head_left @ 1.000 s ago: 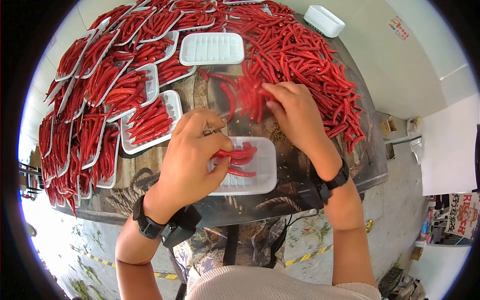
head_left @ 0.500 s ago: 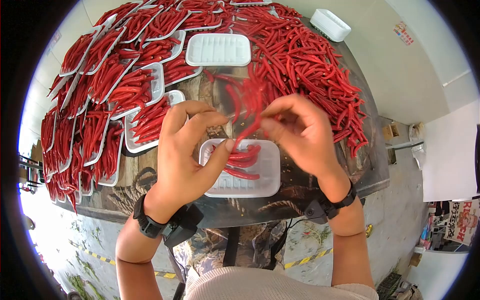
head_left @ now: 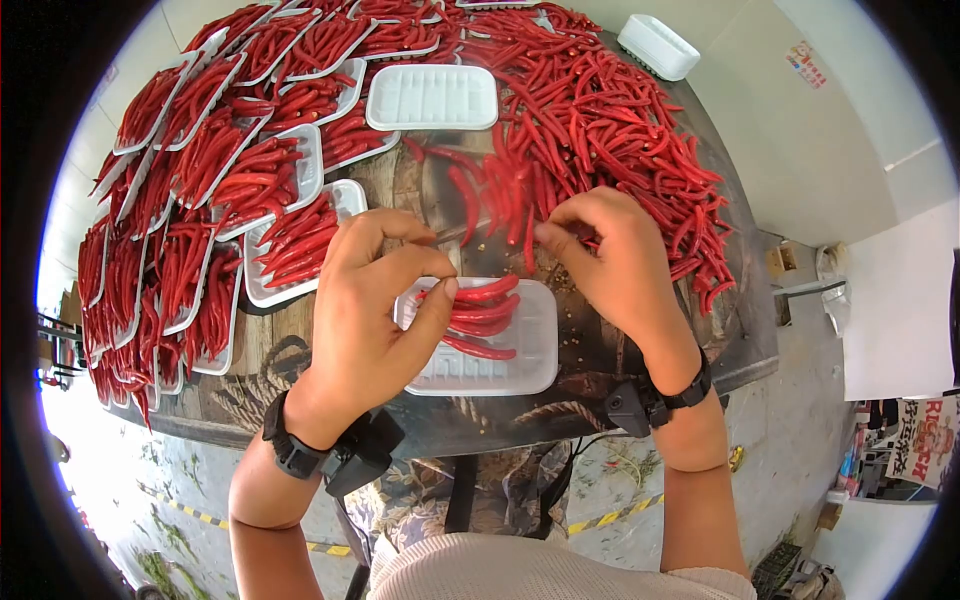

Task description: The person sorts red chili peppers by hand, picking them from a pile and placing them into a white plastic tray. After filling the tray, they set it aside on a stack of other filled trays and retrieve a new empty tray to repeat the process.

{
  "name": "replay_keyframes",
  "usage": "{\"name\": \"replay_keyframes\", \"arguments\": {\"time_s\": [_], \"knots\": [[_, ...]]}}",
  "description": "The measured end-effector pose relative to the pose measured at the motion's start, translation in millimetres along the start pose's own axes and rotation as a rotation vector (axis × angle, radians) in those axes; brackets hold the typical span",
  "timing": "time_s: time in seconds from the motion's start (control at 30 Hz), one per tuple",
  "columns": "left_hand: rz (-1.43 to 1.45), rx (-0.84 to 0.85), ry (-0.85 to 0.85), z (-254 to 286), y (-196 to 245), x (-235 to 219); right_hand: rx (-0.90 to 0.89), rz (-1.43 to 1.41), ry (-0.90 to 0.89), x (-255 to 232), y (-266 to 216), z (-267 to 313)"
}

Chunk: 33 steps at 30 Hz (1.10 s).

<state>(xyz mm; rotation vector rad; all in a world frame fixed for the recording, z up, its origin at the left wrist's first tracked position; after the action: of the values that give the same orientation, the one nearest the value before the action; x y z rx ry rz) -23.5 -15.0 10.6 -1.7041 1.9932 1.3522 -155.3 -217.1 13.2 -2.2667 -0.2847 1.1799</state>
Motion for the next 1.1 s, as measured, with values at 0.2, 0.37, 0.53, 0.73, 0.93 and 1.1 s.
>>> {"name": "replay_keyframes", "arguments": {"time_s": [0.2, 0.37, 0.53, 0.73, 0.93, 1.1], "knots": [[-0.027, -0.016, -0.011, 0, -3, 2, 0.056, 0.164, -0.186, 12, 5, 7], [0.005, -0.041, -0.005, -1, -5, 2, -0.029, 0.092, -0.055, 6, 4, 6], [-0.007, -0.042, 0.125, -3, -3, -4, -0.057, -0.309, -0.139, 6, -22, 6], [0.012, -0.023, 0.190, -3, -6, -1, -0.238, -0.241, -0.298, 9, -26, 6], [-0.013, -0.015, 0.154, -3, -5, -3, -0.235, -0.241, -0.266, 8, -24, 6], [-0.023, -0.033, 0.135, -2, -5, -4, -0.114, -0.142, -0.072, -8, -7, -3]]}}
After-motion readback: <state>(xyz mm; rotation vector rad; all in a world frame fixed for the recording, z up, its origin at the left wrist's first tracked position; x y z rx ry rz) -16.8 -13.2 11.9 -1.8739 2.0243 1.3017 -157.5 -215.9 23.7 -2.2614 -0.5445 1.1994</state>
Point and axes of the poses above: each hand's wrist, its own z-axis away from the middle knuckle, its own x-axis out of the palm, y = z × x, the point moved 2 cm from there along -z, towards the middle knuckle, and after that the axes turned 6 degrees about -z, right-handed, at the moved point
